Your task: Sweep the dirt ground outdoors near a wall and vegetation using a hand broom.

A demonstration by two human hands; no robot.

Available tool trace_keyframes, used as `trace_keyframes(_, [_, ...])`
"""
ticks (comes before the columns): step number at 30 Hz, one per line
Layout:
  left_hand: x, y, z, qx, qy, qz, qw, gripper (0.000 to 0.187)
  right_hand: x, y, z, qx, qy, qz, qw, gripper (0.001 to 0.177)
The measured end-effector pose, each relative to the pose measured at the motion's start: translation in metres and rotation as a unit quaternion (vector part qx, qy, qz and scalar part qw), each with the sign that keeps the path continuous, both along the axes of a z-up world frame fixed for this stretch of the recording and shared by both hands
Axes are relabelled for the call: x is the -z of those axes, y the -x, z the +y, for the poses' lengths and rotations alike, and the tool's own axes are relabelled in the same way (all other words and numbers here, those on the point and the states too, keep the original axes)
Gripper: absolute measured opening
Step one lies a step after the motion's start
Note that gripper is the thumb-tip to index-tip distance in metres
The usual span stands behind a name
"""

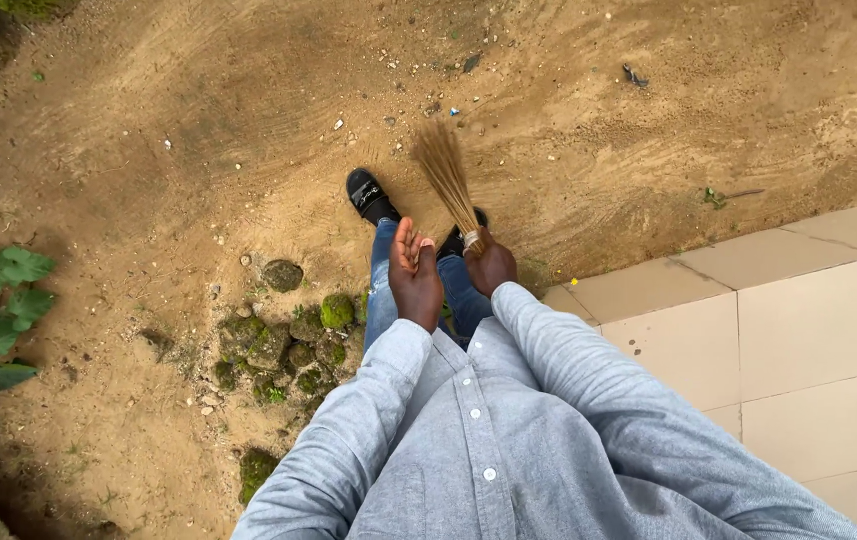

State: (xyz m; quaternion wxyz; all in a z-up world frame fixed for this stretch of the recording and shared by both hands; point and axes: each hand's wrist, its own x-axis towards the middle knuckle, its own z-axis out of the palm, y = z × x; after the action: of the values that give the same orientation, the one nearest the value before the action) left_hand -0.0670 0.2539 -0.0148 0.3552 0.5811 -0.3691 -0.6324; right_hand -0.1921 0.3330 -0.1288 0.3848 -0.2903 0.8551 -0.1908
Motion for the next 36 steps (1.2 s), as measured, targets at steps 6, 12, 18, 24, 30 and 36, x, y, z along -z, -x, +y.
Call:
trace_keyframes(6, [-0.007, -0.005, -0.013, -0.004, -0.011, -0.009, 1.0, 0.057, 0.061, 0.0, -0.015, -0.234, 0.021, 0.001, 0.972, 0.066])
trace_keyframes(12, [-0.027, -0.012, -0.02, 0.02, -0.022, -0.021, 0.999, 0.058, 0.021, 0.012, -0.031, -0.001, -0.153, 0.072, 0.986, 0.034])
trace_keyframes(18, [-0.014, -0.009, -0.023, -0.005, -0.038, -0.034, 0.999, 0.059, -0.004, -0.011, -0.04, 0.13, -0.105, 0.089, 0.982, 0.037])
trace_keyframes(24, [0.01, -0.001, -0.024, -0.013, -0.021, -0.001, 1.0, 0.06, -0.004, -0.033, -0.055, -0.06, -0.078, -0.013, 0.995, 0.058])
trace_keyframes(30, [-0.025, -0.003, -0.045, 0.008, -0.026, -0.001, 1.0, 0.061, 0.044, -0.001, -0.065, -0.076, -0.096, 0.011, 0.992, 0.059])
trace_keyframes(36, [-0.022, -0.01, -0.058, 0.004, -0.04, -0.038, 0.998, 0.061, 0.013, 0.0, -0.068, 0.111, -0.169, 0.078, 0.976, 0.042])
